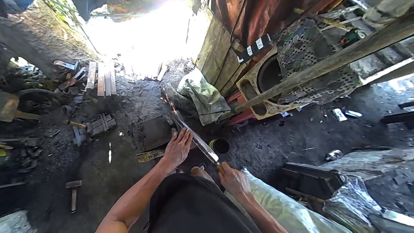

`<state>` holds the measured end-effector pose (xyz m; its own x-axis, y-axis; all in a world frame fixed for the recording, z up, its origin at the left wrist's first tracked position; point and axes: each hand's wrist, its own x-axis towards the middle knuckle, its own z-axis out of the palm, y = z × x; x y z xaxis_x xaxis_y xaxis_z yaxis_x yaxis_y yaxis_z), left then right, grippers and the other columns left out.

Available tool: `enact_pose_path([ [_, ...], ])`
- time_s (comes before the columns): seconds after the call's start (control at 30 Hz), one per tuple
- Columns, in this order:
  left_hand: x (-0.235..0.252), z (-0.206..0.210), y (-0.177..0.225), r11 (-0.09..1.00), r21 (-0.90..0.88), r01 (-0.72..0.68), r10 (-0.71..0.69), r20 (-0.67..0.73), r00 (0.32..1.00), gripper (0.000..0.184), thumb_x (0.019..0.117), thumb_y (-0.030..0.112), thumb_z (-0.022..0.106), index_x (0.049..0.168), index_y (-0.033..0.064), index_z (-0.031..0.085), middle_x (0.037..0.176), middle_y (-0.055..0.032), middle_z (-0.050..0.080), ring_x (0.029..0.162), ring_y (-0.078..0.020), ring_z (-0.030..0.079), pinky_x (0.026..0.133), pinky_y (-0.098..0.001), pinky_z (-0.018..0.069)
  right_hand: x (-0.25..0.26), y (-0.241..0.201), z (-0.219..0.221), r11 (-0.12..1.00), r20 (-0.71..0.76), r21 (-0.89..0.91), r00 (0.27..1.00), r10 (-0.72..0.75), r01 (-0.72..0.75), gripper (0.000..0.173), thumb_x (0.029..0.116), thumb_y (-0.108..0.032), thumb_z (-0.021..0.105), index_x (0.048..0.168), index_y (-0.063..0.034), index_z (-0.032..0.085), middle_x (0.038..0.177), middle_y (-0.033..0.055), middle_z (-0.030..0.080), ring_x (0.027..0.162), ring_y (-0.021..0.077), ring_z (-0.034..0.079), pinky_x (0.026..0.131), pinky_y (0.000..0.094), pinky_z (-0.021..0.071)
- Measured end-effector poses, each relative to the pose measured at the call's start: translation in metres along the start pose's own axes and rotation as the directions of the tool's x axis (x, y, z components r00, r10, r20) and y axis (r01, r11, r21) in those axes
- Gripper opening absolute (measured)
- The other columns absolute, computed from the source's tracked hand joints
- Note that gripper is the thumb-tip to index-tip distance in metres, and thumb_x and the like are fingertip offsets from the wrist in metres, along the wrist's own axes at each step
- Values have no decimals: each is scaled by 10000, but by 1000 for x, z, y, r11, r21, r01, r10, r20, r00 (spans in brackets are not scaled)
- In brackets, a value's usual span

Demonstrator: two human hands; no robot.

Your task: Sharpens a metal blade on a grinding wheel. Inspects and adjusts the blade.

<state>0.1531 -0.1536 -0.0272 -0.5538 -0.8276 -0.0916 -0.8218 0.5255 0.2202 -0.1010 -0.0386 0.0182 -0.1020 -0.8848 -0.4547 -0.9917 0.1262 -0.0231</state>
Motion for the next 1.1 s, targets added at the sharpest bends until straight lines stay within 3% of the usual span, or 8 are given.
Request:
enact_pose_path([
  [0.1, 9, 1, -31, 998, 21, 64, -63, -38, 997, 549, 1004, 120, 473, 1553, 98, 455, 1662, -86, 365, 1568, -249, 266, 1249, -515, 255, 27, -38, -4, 999, 96, 32, 995, 7, -10, 349, 983, -344, 551, 1284, -176, 609, 916, 130, 746, 869, 356, 746, 707, 550, 580],
  [0.2, 14, 0, -47, 994, 62, 88, -86, -36, 996, 572, 997, 127, 475, 1566, 93, 430, 1682, -97, 319, 1582, -253, 220, 1260, -507, 219, 39, -54, -11, 999, 132, 29, 991, 18, -23, 352, 984, -347, 534, 1293, -187, 588, 941, 120, 746, 895, 338, 747, 721, 539, 580],
  [0.5, -2, 6, 8, 998, -41, -57, 54, -58, 997, 568, 985, 90, 478, 1550, 152, 461, 1631, -60, 425, 1539, -247, 337, 1223, -510, 314, -18, 9, -4, 998, 56, -60, 998, 36, -33, 291, 938, -351, 603, 1181, -197, 646, 794, 99, 727, 755, 327, 744, 617, 525, 573],
  [0.73, 15, -7, -49, 999, 15, 46, -45, -30, 999, 534, 1022, 109, 453, 1555, 147, 462, 1648, -43, 398, 1553, -227, 303, 1243, -502, 280, 32, -50, -24, 999, 160, 30, 987, 13, -18, 381, 993, -341, 537, 1339, -186, 567, 964, 140, 742, 909, 364, 741, 737, 568, 582],
  [0.87, 29, -11, -72, 994, 70, 88, -89, 21, 996, 547, 1028, 134, 427, 1575, 143, 426, 1667, -47, 359, 1567, -236, 260, 1251, -487, 241, 55, -68, -30, 1000, 151, 24, 988, 9, -13, 400, 993, -344, 531, 1365, -201, 554, 999, 135, 746, 941, 359, 740, 755, 561, 579],
  [1.1, 14, -5, -30, 998, 27, 58, -58, 9, 998, 564, 1002, 100, 454, 1565, 125, 437, 1655, -57, 382, 1562, -239, 277, 1242, -491, 265, 20, -36, -24, 999, 158, -18, 987, 30, -27, 367, 992, -342, 541, 1321, -185, 577, 951, 125, 746, 908, 348, 744, 735, 540, 583],
])
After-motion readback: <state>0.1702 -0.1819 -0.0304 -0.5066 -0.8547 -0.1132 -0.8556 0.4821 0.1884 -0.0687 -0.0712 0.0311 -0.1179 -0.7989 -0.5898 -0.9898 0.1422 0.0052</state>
